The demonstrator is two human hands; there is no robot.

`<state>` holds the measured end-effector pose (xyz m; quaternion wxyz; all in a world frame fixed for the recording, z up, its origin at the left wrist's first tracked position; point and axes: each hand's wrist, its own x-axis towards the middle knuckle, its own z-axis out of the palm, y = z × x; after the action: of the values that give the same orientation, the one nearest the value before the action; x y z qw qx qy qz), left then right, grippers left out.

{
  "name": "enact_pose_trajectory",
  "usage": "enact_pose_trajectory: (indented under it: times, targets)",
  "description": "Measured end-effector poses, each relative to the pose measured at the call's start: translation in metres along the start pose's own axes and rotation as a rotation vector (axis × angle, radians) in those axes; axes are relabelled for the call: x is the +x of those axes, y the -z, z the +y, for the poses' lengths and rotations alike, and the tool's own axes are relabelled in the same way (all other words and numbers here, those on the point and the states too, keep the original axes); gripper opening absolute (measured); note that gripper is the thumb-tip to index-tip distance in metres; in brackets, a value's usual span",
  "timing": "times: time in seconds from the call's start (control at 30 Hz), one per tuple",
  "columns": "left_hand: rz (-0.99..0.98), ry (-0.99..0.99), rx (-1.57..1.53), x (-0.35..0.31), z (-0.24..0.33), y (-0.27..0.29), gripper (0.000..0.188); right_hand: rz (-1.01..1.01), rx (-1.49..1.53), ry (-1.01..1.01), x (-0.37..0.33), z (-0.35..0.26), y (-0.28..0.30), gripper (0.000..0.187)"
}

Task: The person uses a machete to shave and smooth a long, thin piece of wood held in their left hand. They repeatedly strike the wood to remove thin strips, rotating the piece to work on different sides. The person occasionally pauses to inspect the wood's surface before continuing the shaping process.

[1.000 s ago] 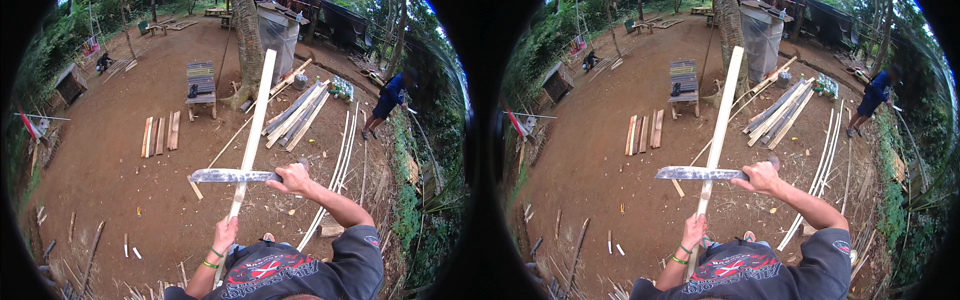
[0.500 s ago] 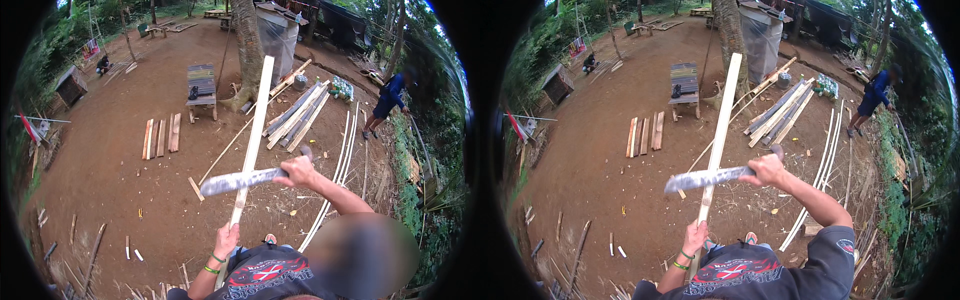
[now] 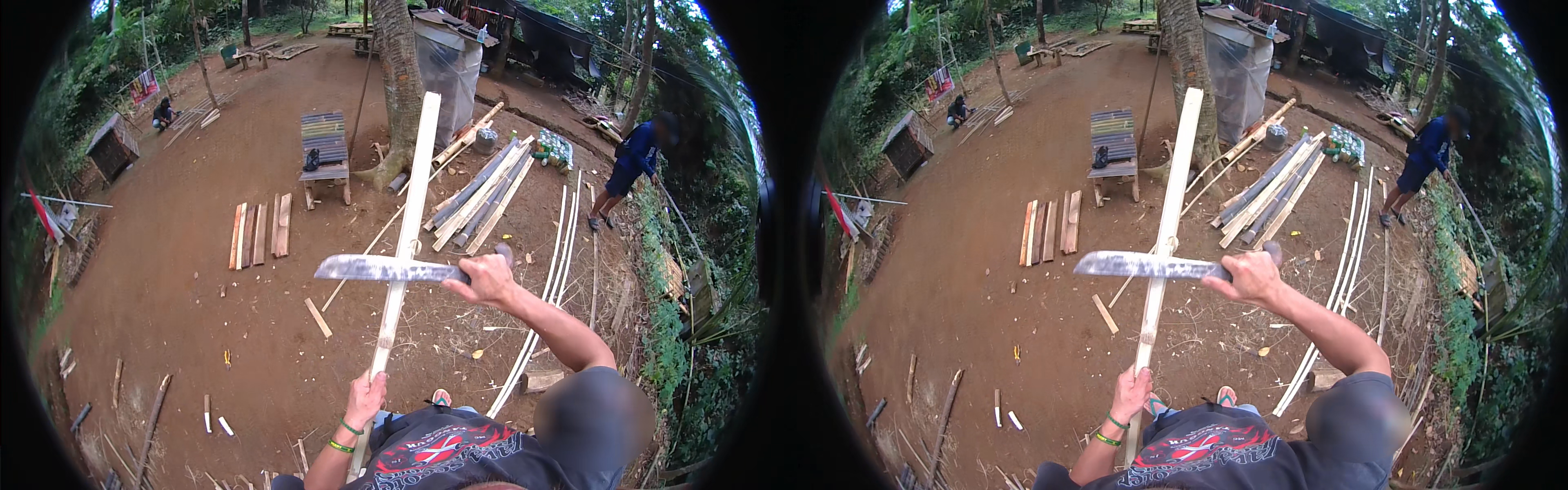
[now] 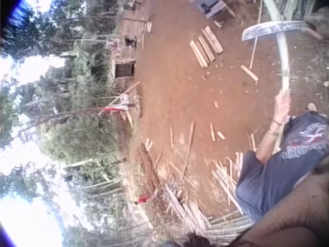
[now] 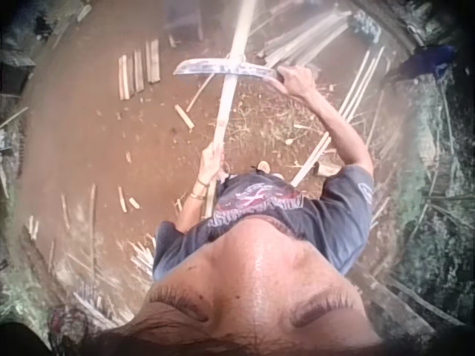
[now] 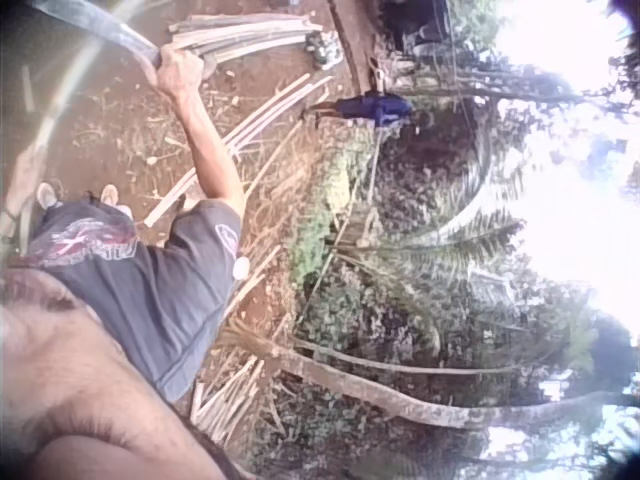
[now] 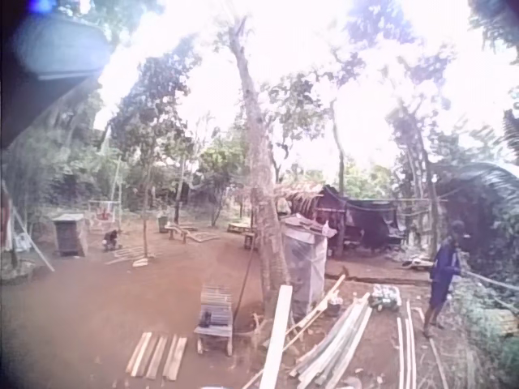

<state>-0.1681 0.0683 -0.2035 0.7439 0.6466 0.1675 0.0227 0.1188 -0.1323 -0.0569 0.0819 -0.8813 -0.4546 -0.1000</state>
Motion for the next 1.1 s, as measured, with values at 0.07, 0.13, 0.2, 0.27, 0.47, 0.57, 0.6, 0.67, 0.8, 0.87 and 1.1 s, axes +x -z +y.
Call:
enact_pose_trajectory:
  times: [0.07,0.13,0.2,0.27,0.47,0.57,0.6,0.67,0.8,0.87,1.1]
  targets:
    - [0.006,0.006,-0.002,-0.006,-0.002,0.0,0.038,0.091,-0.011,0.309,-0.008,-0.004,-0.012,0.067]
    - [0.016,-0.017,0.012,-0.012,0.0,-0.003,0.038,0.013,-0.11,0.306,0.006,0.024,-0.003,0.067]
    - [0.015,-0.016,0.02,-0.009,0.0,-0.006,0.039,0.155,-0.11,0.036,0.018,0.052,0.012,0.066]
    - [0.014,-0.041,0.065,-0.005,-0.008,-0.001,0.039,0.212,-0.154,0.016,0.021,0.051,0.016,0.065]
    - [0.022,-0.027,0.07,-0.012,-0.003,-0.009,0.035,0.068,-0.056,0.147,0.012,0.037,0.004,0.068]
    - [-0.013,0.008,0.022,-0.008,0.013,-0.017,0.034,0.316,-0.208,-0.078,0.035,0.077,0.031,0.067]
    - [-0.009,0.004,0.011,-0.007,0.008,-0.017,0.034,0.244,-0.144,-0.116,0.028,0.074,0.033,0.066]
    - [-0.004,-0.006,0.001,-0.002,-0.01,-0.005,0.034,0.068,-0.068,-0.146,0.025,0.043,0.036,0.065]
    - [-0.008,-0.036,0.009,-0.003,-0.007,-0.011,0.033,-0.023,-0.102,0.259,0.013,0.055,0.022,0.067]
    - [-0.049,-0.01,-0.032,-0.009,-0.006,-0.017,0.033,0.074,-0.115,-0.084,0.03,0.089,0.052,0.066]
    - [-0.03,-0.069,0.043,0.002,-0.022,-0.009,0.031,0.286,-0.157,0.313,0.03,0.066,0.031,0.062]
